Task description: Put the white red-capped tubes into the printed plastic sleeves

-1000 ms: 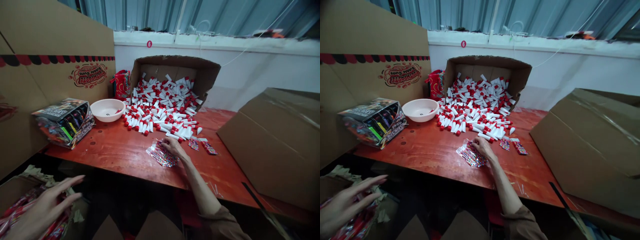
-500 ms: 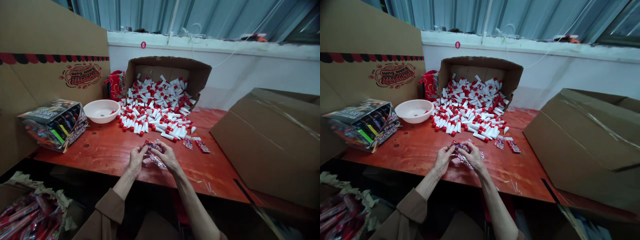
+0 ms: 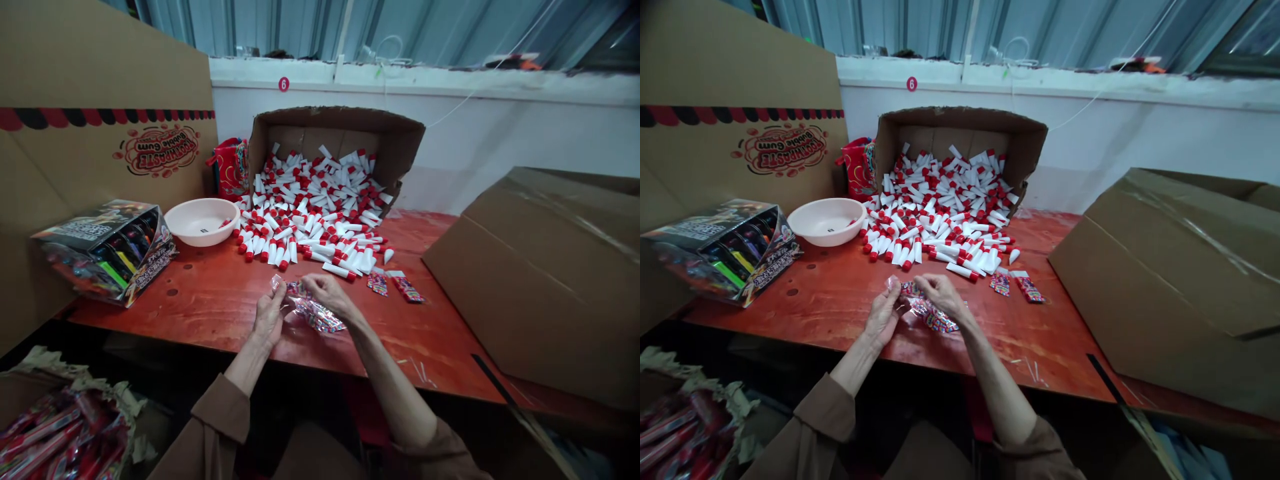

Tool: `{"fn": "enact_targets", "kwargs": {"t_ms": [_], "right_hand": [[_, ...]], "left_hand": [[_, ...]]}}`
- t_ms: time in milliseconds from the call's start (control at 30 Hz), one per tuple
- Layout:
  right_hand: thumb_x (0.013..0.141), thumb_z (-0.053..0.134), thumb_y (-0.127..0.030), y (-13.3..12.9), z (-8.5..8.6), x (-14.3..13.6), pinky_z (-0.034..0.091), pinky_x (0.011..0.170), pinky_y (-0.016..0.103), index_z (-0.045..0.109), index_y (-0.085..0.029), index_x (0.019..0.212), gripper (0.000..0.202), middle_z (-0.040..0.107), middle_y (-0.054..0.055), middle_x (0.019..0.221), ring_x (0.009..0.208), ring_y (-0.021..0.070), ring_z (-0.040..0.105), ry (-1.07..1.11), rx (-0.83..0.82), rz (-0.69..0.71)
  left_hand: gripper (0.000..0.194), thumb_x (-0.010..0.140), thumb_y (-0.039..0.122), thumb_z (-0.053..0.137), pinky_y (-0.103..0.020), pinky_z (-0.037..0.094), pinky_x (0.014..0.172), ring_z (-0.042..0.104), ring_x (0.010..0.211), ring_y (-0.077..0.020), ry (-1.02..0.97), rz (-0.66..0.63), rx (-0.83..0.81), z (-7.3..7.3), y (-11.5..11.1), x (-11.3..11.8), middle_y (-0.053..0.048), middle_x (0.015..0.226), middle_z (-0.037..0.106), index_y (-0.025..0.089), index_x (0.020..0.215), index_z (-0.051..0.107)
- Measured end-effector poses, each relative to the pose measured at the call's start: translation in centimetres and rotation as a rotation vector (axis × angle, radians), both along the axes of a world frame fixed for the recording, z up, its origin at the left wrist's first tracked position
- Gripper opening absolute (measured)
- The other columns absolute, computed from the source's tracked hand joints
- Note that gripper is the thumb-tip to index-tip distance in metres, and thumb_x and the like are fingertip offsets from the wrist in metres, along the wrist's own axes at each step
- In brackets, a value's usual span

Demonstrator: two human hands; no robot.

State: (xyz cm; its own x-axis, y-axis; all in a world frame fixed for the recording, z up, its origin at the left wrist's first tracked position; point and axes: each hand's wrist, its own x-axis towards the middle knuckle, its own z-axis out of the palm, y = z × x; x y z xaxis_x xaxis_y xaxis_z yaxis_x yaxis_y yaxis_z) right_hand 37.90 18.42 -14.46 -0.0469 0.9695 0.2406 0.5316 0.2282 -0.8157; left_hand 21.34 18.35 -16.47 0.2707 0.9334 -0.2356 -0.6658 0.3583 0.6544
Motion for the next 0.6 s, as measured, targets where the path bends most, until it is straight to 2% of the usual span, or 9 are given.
{"fn": "enact_targets", "kwargs": {"t_ms": [33,100,167,233,300,400,500,567,600], "right_hand": [[0.096,0.046,-0.05,0.8,-0.1,1.4,0.036,0.055,0.025,0.063,-0.018,0.074,0.042,0.059,0.001,0.068,0.06,0.0148,0.05,-0.098,0.028,-0.051],[0.091,0.056,-0.041,2.4,-0.6,4.5,0.042,0.067,0.029,0.069,-0.017,0.086,0.027,0.066,0.008,0.086,0.078,0.0206,0.058,-0.348,0.098,-0.275],[0.085,0.064,-0.032,3.6,-1.3,7.3,0.042,0.076,0.033,0.069,-0.017,0.088,0.017,0.067,0.014,0.097,0.092,0.0259,0.059,-0.512,0.054,-0.42],[0.079,0.068,-0.027,4.3,-1.8,9.4,0.042,0.077,0.034,0.068,-0.017,0.08,0.01,0.067,0.014,0.092,0.091,0.0273,0.06,-0.545,0.002,-0.446],[0.075,0.07,-0.027,4.4,-1.8,10.6,0.043,0.072,0.032,0.063,-0.017,0.07,0.013,0.066,0.011,0.078,0.08,0.0252,0.06,-0.507,-0.016,-0.418],[0.08,0.065,-0.035,3.2,-0.7,10.7,0.045,0.065,0.03,0.059,-0.019,0.07,0.02,0.063,0.006,0.07,0.069,0.0207,0.06,-0.391,0.016,-0.393],[0.09,0.053,-0.044,0.0,0.8,8.1,0.051,0.064,0.029,0.057,-0.019,0.096,0.026,0.066,0.005,0.082,0.068,0.0177,0.063,-0.114,0.118,-0.393],[0.087,0.06,-0.046,-2.6,1.5,5.0,0.055,0.066,0.032,0.055,-0.021,0.105,0.031,0.067,0.004,0.087,0.068,0.0175,0.065,0.302,0.2,-0.371],[0.084,0.066,-0.044,-3.9,1.7,3.4,0.057,0.068,0.033,0.055,-0.022,0.105,0.032,0.068,0.003,0.089,0.07,0.0176,0.066,0.439,0.198,-0.319]], "left_hand": [[0.038,0.061,0.037,0.09,-0.023,0.051,0.062,0.058,0.057,-0.0088,-0.031,0.002,-0.027,-0.2,0.2,-0.2,0.0,0.066,0.066,0.012,0.079,0.067],[0.037,0.06,0.034,0.091,-0.026,0.054,0.067,0.062,0.06,-0.0109,-0.085,0.004,-0.076,-0.7,0.7,-0.7,-0.001,0.067,0.068,0.013,0.077,0.066],[0.034,0.064,0.034,0.089,-0.031,0.056,0.073,0.065,0.064,-0.0138,-0.118,0.0,-0.114,-1.1,1.0,-1.0,-0.002,0.068,0.069,0.014,0.076,0.065],[0.031,0.069,0.035,0.086,-0.036,0.057,0.079,0.068,0.067,-0.0164,-0.14,-0.012,-0.133,-1.4,1.2,-1.2,-0.005,0.069,0.07,0.013,0.076,0.065],[0.029,0.072,0.034,0.083,-0.039,0.057,0.084,0.069,0.07,-0.0179,-0.159,-0.014,-0.138,-1.6,1.3,-1.3,-0.006,0.072,0.072,0.013,0.078,0.066],[0.025,0.077,0.033,0.08,-0.041,0.056,0.089,0.071,0.074,-0.0191,-0.175,-0.004,-0.127,-1.7,1.5,-1.4,-0.008,0.077,0.073,0.012,0.082,0.067],[0.022,0.079,0.031,0.079,-0.042,0.056,0.089,0.071,0.073,-0.0191,-0.17,0.019,-0.121,-1.6,1.5,-1.4,-0.008,0.077,0.074,0.012,0.082,0.067],[0.021,0.079,0.03,0.078,-0.042,0.057,0.088,0.071,0.073,-0.019,-0.163,0.031,-0.12,-1.4,1.4,-1.4,-0.008,0.077,0.074,0.012,0.082,0.067],[0.021,0.079,0.03,0.078,-0.042,0.057,0.088,0.071,0.073,-0.0191,-0.16,0.031,-0.117,-1.3,1.3,-1.3,-0.009,0.079,0.075,0.012,0.082,0.067]]}}
